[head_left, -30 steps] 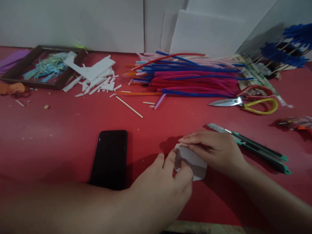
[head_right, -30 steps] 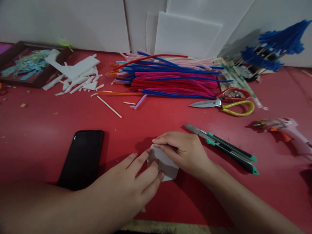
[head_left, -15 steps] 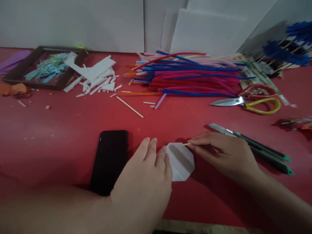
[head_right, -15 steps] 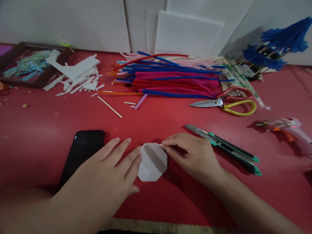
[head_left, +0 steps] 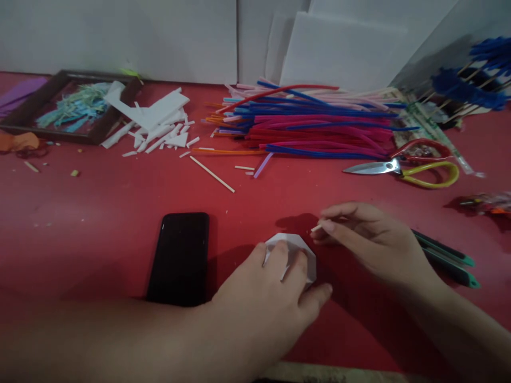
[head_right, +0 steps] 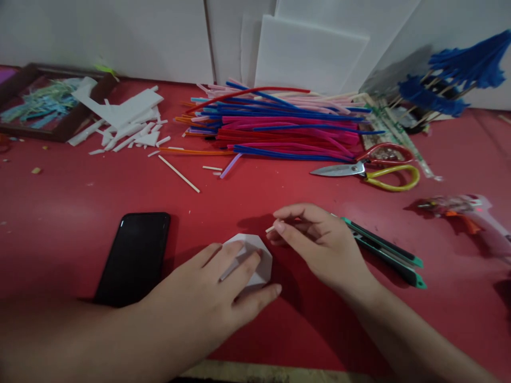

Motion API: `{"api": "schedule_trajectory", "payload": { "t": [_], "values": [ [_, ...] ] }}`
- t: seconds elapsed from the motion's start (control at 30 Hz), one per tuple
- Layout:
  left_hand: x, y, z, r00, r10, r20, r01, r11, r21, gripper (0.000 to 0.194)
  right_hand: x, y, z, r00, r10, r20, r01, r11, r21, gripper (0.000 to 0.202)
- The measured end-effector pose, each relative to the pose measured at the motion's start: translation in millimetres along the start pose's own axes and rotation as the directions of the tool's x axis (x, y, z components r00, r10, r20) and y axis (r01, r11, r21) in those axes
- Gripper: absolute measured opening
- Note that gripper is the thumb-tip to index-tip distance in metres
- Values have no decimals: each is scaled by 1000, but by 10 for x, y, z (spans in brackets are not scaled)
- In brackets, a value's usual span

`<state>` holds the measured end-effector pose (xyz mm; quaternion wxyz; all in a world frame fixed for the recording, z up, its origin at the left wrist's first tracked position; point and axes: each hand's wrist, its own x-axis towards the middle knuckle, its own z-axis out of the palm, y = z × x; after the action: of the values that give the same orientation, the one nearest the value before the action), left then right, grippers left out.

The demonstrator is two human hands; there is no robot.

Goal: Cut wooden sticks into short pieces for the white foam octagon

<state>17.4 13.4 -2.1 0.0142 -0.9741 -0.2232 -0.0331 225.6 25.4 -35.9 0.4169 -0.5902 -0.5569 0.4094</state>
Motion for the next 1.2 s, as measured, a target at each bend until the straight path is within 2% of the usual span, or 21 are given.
{"api": "schedule_trajectory", "payload": {
  "t": [0.07, 0.2, 0.37, 0.53, 0.63, 0.77, 0.83, 0.93, 1.03, 1.2],
  "values": [
    [16, -23, 1, 1000, 18, -2, -18, 1000, 15, 29, 45, 21, -7, 999, 49, -11, -48, 992, 114, 31],
    [1, -72, -28, 998, 70, 3, -70, 998, 8, 28, 95, 46, -27, 989, -4, -145, 21, 993, 117, 22],
    [-48, -85, -79, 998, 55, 3, -55, 999, 0, 23, 72, 34, -25, 996, 0, -94, 16, 986, 167, 25],
    [-23, -93, -55, 999, -14, -46, 16, 998, 53, 27, 74, -32, 0, 997, -3, -75, 7, 998, 57, 30],
    [-13, -113, -11, 997, -80, 6, 80, 995, 64, 32, 68, -62, -9, 997, -37, -69, 35, 999, -31, 30],
    [-37, -118, 23, 990, -101, 94, 95, 993, 66, 34, 35, -81, -56, 986, -169, -2, 164, 960, -229, 11],
    [-54, -109, 32, 991, -94, 100, 87, 994, 71, 35, 20, -84, -81, 958, -282, 49, 282, 899, -336, 5],
    [-65, -99, 38, 992, -82, 97, 75, 995, 68, 36, 1, -85, -101, 900, -409, 148, 431, 794, -429, 11],
    [-54, -101, 30, 989, -70, 126, 63, 996, 64, 36, -19, -84, -98, 871, -454, 190, 486, 735, -472, 14],
    [-32, -107, 12, 985, -73, 154, 64, 996, 67, 36, -41, -71, -106, 851, -457, 257, 524, 713, -465, 12]
  ]
}}
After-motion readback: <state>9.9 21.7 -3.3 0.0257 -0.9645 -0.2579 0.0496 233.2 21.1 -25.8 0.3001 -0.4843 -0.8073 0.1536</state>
